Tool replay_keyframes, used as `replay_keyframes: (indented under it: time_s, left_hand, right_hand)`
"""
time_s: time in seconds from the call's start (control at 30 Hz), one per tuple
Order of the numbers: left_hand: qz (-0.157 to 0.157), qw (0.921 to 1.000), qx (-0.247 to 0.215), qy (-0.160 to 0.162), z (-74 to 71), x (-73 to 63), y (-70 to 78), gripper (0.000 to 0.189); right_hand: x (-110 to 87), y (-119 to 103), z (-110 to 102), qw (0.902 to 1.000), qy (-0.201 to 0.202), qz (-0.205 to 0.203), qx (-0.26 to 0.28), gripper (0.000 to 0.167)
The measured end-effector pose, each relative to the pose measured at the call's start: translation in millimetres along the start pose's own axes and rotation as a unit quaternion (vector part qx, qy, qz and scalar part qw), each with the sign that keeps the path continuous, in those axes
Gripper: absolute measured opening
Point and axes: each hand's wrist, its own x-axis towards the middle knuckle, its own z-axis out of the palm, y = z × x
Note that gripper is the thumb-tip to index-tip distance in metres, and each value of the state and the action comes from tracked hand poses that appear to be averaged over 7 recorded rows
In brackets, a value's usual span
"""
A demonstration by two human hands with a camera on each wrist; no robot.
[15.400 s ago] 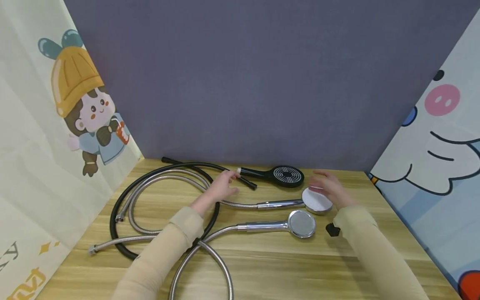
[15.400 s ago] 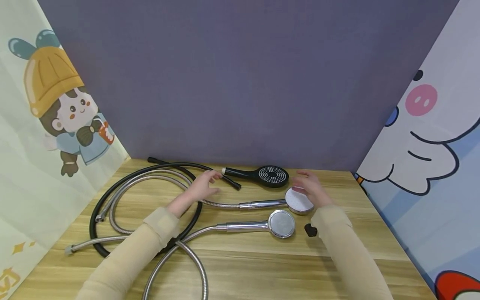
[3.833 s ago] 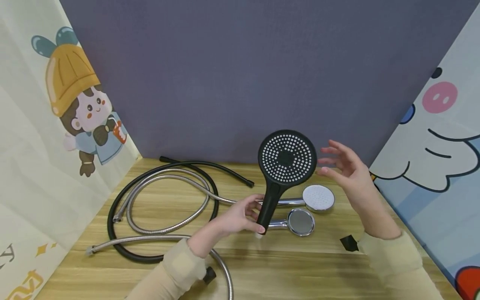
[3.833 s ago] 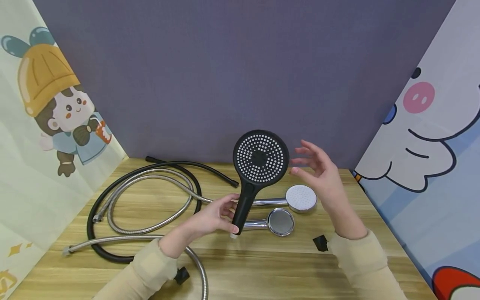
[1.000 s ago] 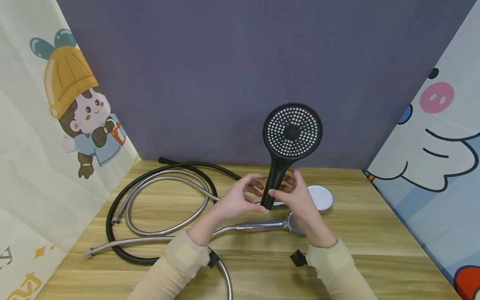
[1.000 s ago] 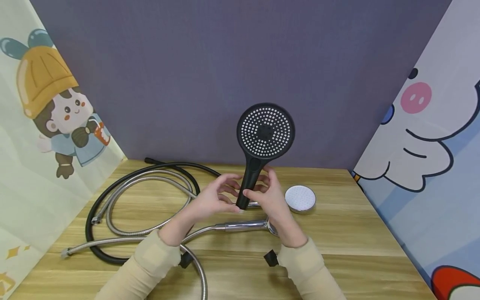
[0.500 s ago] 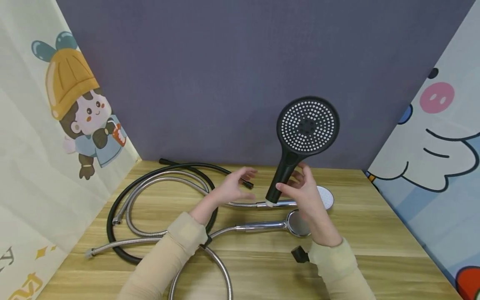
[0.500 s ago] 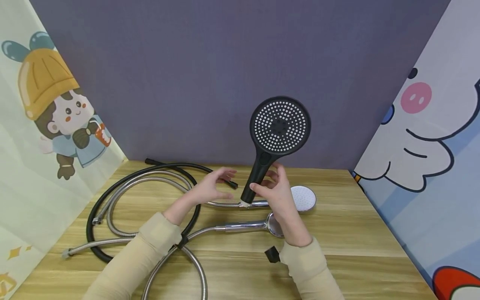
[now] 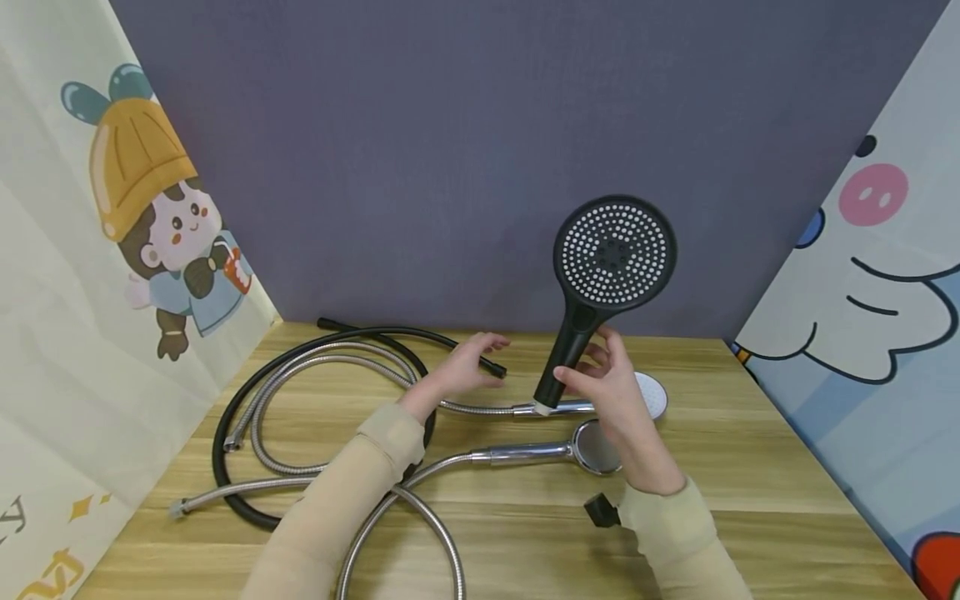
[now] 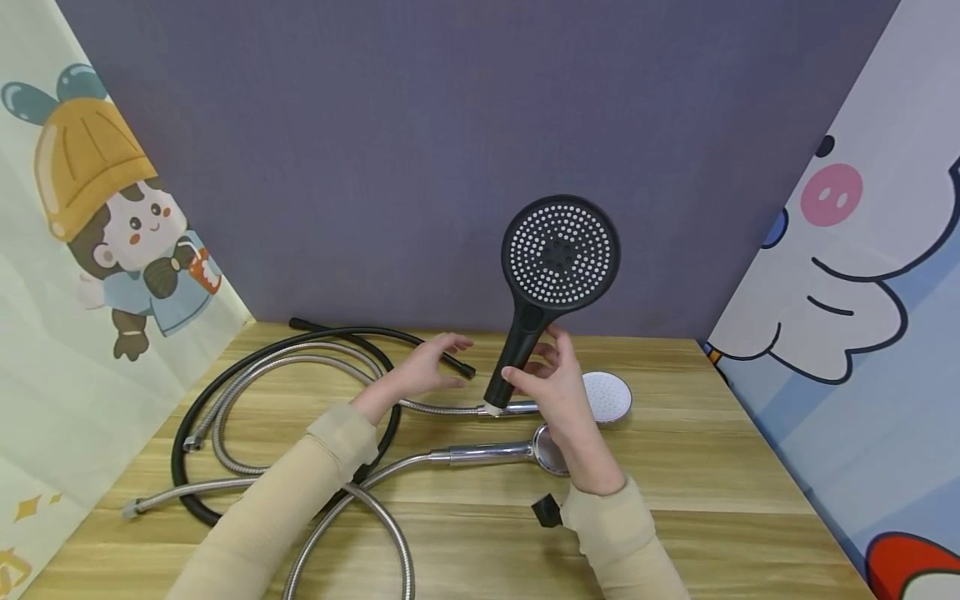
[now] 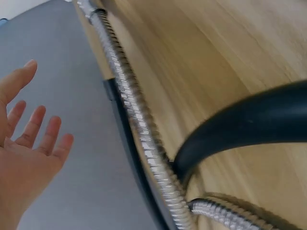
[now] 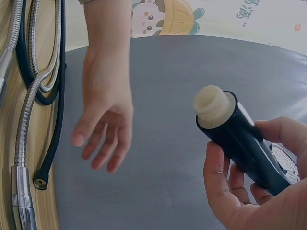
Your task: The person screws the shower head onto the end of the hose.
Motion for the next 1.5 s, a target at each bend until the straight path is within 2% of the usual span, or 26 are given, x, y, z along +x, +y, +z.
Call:
replay_keyframes:
  time_s: [0.23,0.43,0.63,0.87,1.13,1.3,1.5]
  left_hand:
    - [-0.023,0.9996,-0.011,-0.011,4.6,6.0,-19.1,0.067]
    - [-0.057,0.9978,0.016,-0.031,8.2,5.0,-34.6,0.066]
    - [-0.094,0.993,0.043,-0.056,12.7,4.2,-41.1,0.066]
    - [-0.11,0.9863,0.082,-0.092,15.0,4.3,-43.2,0.075]
    - [-0.102,0.9838,0.115,-0.092,15.6,6.0,-46.3,0.073]
    - [-0.09,0.9833,0.123,-0.099,14.2,5.3,-45.9,0.058]
    - [-0.083,0.9782,0.158,-0.106,12.8,2.7,-44.7,0.035]
  right_hand:
    - [-0.4,-0.7,-3.3,1.0,-0.001,0.002,-0.006,0.073]
    - [-1.4,-0.4,-4.8,0.9999,-0.003,0.007,-0.011,0.076]
    - [-2.3,0.0,-5.7,0.9998,-0.006,0.011,-0.018,0.077]
    - [-3.5,-0.7,-8.0,0.9998,-0.011,0.009,-0.015,0.077]
    - [-3.4,-2.5,-9.3,0.9998,-0.012,0.009,-0.013,0.077]
    - [-2.9,-1.1,-11.4,0.9998,-0.015,0.009,-0.013,0.078]
    - [-3.3,-0.2,-12.1,0.9998,-0.018,0.007,-0.011,0.078]
